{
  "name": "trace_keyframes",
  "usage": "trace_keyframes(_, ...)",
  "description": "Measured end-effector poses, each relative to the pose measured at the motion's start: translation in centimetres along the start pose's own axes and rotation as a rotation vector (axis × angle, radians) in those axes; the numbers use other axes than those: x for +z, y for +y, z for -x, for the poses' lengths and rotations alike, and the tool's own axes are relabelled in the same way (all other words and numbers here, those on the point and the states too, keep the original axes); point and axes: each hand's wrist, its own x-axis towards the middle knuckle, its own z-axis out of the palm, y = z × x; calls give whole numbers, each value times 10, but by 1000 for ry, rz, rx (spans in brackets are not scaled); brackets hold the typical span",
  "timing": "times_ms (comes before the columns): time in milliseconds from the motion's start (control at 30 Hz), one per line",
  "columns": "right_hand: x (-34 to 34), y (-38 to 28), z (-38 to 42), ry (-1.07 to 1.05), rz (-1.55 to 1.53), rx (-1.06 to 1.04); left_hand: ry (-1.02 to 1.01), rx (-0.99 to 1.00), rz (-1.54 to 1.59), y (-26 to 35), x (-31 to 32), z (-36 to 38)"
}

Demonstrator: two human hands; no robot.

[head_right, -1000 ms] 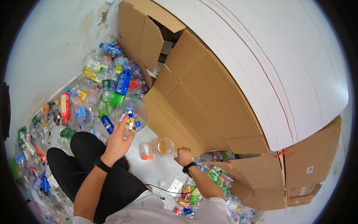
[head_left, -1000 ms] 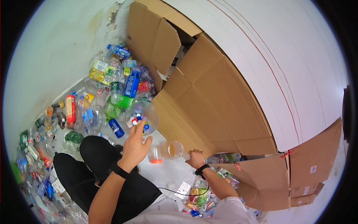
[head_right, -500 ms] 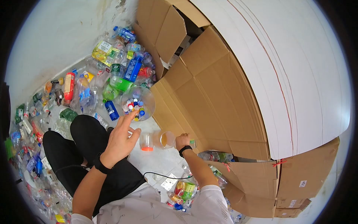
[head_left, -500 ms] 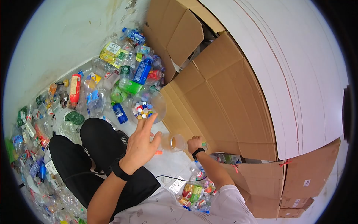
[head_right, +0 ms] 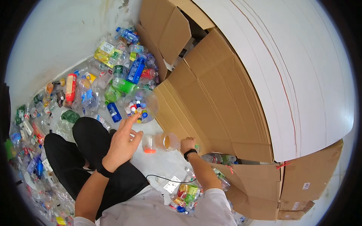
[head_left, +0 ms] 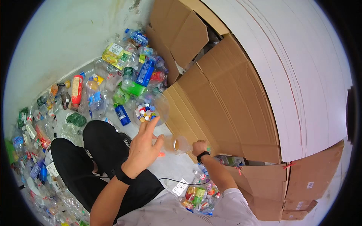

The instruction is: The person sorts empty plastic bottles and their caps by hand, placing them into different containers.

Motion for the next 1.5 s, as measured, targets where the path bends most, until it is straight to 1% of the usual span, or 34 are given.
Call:
trace_keyframes(67, -14, 2, 16, -134, -174, 112, 25, 14, -5, 1, -4, 0)
trace_keyframes(133, -1, 7, 15, -244, -432, 209, 14, -18, 56, 5, -8, 0)
trace_keyframes(200, 8, 9, 24, -223, -719, 250, 25, -13, 68, 11, -16, 1)
trace_keyframes(267, 25, 4, 24, -190, -847, 269, 46, -32, 113, 16, -24, 2)
trace_keyframes(300, 31, -1, 25, -135, -848, 251, 68, -16, 132, 18, -27, 2)
trace_keyframes(333, 26, -5, 25, -129, -854, 245, 72, -12, 125, 21, -32, 3)
trace_keyframes(433, -3, -22, 36, -128, -1025, 164, 92, -37, 163, 29, -46, 11)
trace_keyframes(500, -22, -32, 29, -122, -1022, 125, 155, 9, 198, 28, -56, 18)
trace_keyframes(567, -40, -43, 24, -119, -1018, 86, 186, 9, 196, 27, -68, 32)
trace_keyframes(600, -51, -48, 18, -55, -1032, 20, 221, 8, 201, 28, -75, 37)
trace_keyframes(633, -59, -54, 13, 4, -1044, -46, 246, -20, 247, 30, -81, 43)
trace_keyframes(667, -65, -60, 9, 7, -1052, -52, 248, -18, 237, 33, -88, 50)
trace_keyframes(733, -86, -70, -10, 34, -1121, -102, 325, -65, 293, 38, -103, 60)
trace_keyframes(800, -116, -80, -13, 39, -1126, -135, 357, -67, 293, 41, -115, 72)
trace_keyframes(867, -143, -88, -26, 53, -1126, -171, 436, -70, 294, 45, -124, 83)
trace_keyframes(933, -164, -99, -38, 28, -1176, -293, 471, -99, 268, 49, -131, 90)
trace_keyframes(967, -177, -104, -50, 62, -1080, -328, 493, -99, 299, 50, -134, 95)
trace_keyframes(1000, -190, -107, -64, 123, -1127, -338, 514, -101, 327, 50, -137, 100)
trace_keyframes(1033, -215, -108, -80, 187, -1173, -345, 527, -122, 291, 54, -140, 102)
trace_keyframes(1067, -274, -96, -66, 227, -1282, -332, 535, -131, 275, 55, -144, 105)
trace_keyframes(1100, -284, -95, -94, 635, -1350, -438, 548, -134, 265, 56, -147, 109)
trace_keyframes(1133, -318, -81, -110, 627, -1375, -380, 560, -137, 257, 56, -149, 112)
trace_keyframes(1200, -362, -70, -113, 968, -1281, -130, 601, -127, 236, 53, -156, 119)
trace_keyframes(1300, -393, -63, -74, 897, -1300, -147, 729, -108, 82, 37, -180, 137)
trace_keyframes(1333, -387, -64, -69, 889, -1304, -157, 769, -149, 73, 34, -188, 142)
trace_keyframes(1400, -355, -72, -51, 720, -1339, -243, 832, -192, 55, 23, -205, 153)
trace_keyframes(1500, -280, -87, -35, 443, -1456, -241, 919, -219, -16, 6, -232, 172)
